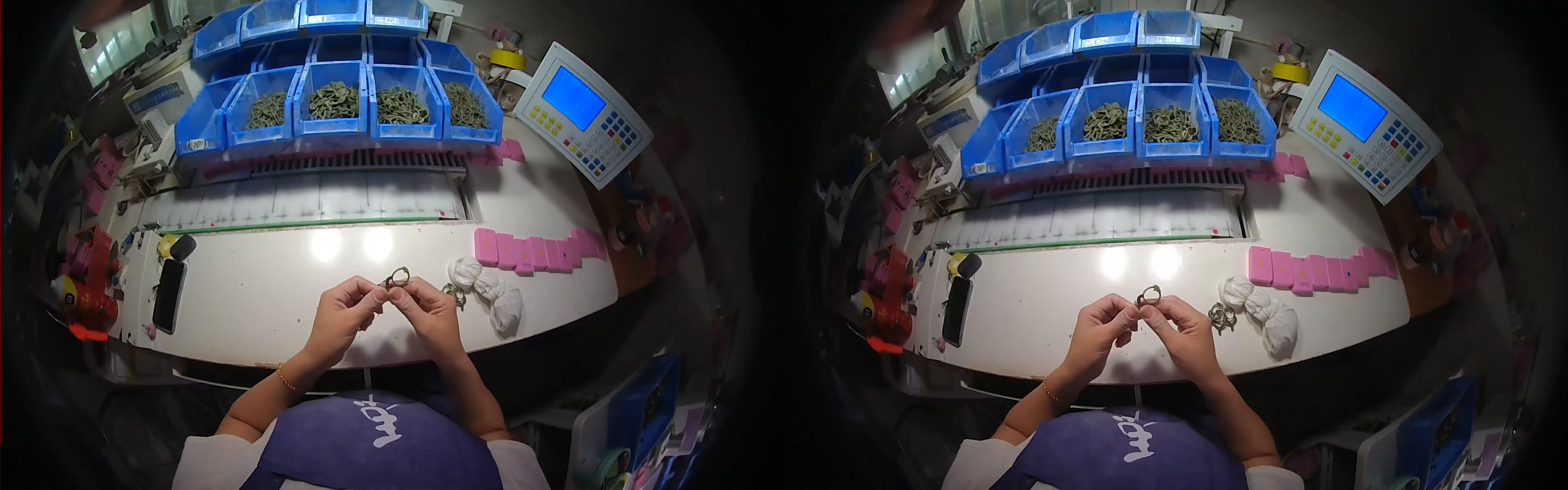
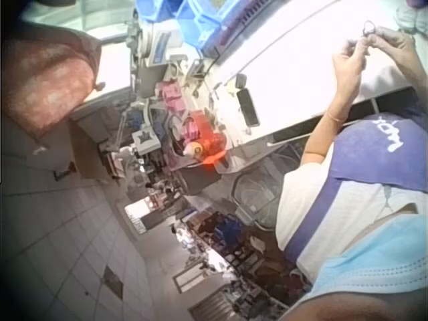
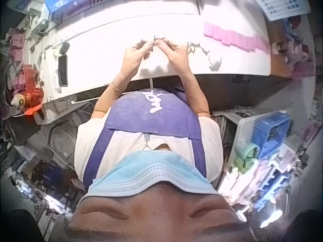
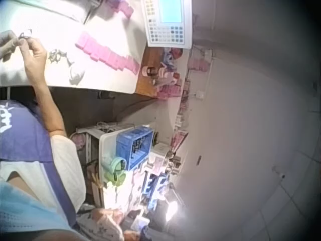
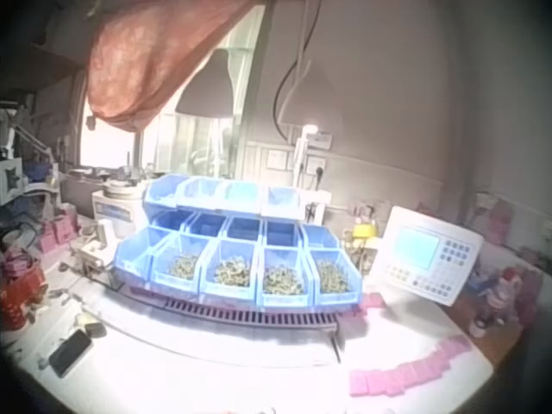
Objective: Assembling wick holders by inserting metal clips into pink molds.
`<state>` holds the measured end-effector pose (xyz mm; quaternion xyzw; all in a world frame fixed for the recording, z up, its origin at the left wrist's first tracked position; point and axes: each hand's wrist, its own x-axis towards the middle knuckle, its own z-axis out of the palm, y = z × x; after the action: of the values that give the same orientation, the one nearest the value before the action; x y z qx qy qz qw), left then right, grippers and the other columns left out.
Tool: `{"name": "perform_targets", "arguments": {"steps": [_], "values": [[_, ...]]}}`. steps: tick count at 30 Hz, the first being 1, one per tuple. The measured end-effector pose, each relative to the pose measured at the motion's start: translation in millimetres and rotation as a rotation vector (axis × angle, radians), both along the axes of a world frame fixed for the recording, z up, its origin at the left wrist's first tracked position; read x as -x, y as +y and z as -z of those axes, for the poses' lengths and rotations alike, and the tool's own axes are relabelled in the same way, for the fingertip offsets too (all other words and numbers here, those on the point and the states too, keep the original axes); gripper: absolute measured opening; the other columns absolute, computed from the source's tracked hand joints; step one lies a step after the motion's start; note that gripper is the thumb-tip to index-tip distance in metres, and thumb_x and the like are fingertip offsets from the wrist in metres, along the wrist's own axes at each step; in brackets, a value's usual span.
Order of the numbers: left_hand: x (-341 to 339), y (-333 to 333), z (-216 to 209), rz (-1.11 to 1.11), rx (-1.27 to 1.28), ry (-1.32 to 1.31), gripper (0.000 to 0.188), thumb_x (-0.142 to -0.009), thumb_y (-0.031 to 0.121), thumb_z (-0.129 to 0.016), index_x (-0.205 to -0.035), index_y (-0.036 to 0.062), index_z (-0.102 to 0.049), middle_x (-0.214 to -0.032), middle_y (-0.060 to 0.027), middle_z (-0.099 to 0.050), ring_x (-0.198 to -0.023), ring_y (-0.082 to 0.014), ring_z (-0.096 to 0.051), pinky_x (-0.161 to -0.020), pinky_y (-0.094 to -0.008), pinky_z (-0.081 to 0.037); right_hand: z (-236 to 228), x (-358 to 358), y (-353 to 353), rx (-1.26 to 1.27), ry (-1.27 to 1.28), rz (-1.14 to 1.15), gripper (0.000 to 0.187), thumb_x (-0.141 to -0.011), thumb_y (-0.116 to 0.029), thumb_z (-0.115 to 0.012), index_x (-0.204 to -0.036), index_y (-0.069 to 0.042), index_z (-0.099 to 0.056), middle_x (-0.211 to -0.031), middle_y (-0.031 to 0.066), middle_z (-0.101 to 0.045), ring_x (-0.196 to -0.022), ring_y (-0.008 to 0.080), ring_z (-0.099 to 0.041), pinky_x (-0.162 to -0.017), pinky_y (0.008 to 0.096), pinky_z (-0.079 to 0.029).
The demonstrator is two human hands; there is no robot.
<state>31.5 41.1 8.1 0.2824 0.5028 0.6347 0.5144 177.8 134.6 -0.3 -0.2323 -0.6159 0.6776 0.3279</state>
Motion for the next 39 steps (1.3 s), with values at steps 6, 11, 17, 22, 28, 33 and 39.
{"name": "perform_targets", "arguments": {"steps": [6, 11, 17, 22, 28, 33, 39], "values": [[1, -10, -18, 0.123, 0.020, -0.267, 0.021, -0.099, 0.021, -0.062, -0.107, 0.0015, -0.066, -0.088, -0.0068, -0.067, -0.063, -0.0073, -0.051, -0.057, -0.0229, -0.042, -3, -1, -1, 0.227, 0.148, -0.035, 0.020, -0.099, -0.015, -0.063, -0.106, 0.001, -0.071, -0.096, 0.0035, -0.069, -0.092, 0.0090, -0.061, -0.086, 0.0272, -0.048], [-1, -14, -15, 0.102, 0.004, -0.166, 0.024, -0.098, 0.017, -0.062, -0.113, -0.0003, -0.067, -0.092, -0.0089, -0.070, -0.064, -0.0078, -0.053, -0.057, -0.0234, -0.044, -11, -2, -7, 0.204, 0.116, -0.021, 0.020, -0.099, -0.016, -0.063, -0.104, 0.001, -0.071, -0.095, 0.0030, -0.068, -0.089, 0.0093, -0.060, -0.085, 0.0263, -0.047], [-8, -16, -13, 0.012, -0.032, 0.063, 0.022, -0.097, 0.016, -0.064, -0.110, -0.0009, -0.069, -0.088, -0.0057, -0.070, -0.065, -0.0051, -0.053, -0.058, -0.0209, -0.044, -6, -1, -14, 0.029, 0.072, 0.086, 0.015, -0.097, -0.014, -0.065, -0.099, 0.000, -0.072, -0.095, 0.0056, -0.068, -0.089, 0.0118, -0.060, -0.083, 0.0268, -0.047], [-13, -15, -6, -0.084, -0.196, 0.339, 0.015, -0.098, 0.010, -0.061, -0.104, -0.0034, -0.066, -0.080, -0.0026, -0.064, -0.061, -0.0044, -0.052, -0.054, -0.0198, -0.043, -9, 1, -20, -0.189, 0.022, 0.194, 0.011, -0.094, -0.010, -0.068, -0.094, 0.001, -0.071, -0.094, 0.0074, -0.068, -0.088, 0.0136, -0.061, -0.080, 0.0268, -0.048], [-16, -13, -2, -0.158, -0.279, 0.510, 0.007, -0.096, 0.001, -0.058, -0.097, -0.0038, -0.062, -0.087, -0.0032, -0.059, -0.071, -0.0052, -0.054, -0.063, -0.0197, -0.046, -11, 3, -29, -0.224, 0.050, 0.247, 0.010, -0.093, -0.008, -0.069, -0.097, 0.000, -0.073, -0.093, 0.0070, -0.067, -0.088, 0.0146, -0.061, -0.080, 0.0274, -0.048], [-16, -10, -1, -0.225, -0.329, 0.628, 0.008, -0.090, -0.002, -0.063, -0.098, -0.0031, -0.065, -0.082, -0.0052, -0.061, -0.069, -0.0091, -0.060, -0.061, -0.0234, -0.049, -13, 3, -31, -0.267, 0.057, 0.262, 0.011, -0.092, -0.008, -0.069, -0.100, -0.001, -0.073, -0.095, 0.0065, -0.068, -0.092, 0.0159, -0.061, -0.082, 0.0282, -0.048], [-9, -16, -2, -0.123, -0.283, 0.238, 0.006, -0.093, 0.003, -0.061, -0.097, -0.0011, -0.063, -0.077, -0.0021, -0.056, -0.063, -0.0075, -0.052, -0.056, -0.0219, -0.042, -18, 4, -27, -0.568, -0.018, 0.246, 0.012, -0.090, -0.005, -0.070, -0.101, -0.001, -0.072, -0.096, 0.0070, -0.066, -0.092, 0.0186, -0.059, -0.081, 0.0293, -0.047]]}}
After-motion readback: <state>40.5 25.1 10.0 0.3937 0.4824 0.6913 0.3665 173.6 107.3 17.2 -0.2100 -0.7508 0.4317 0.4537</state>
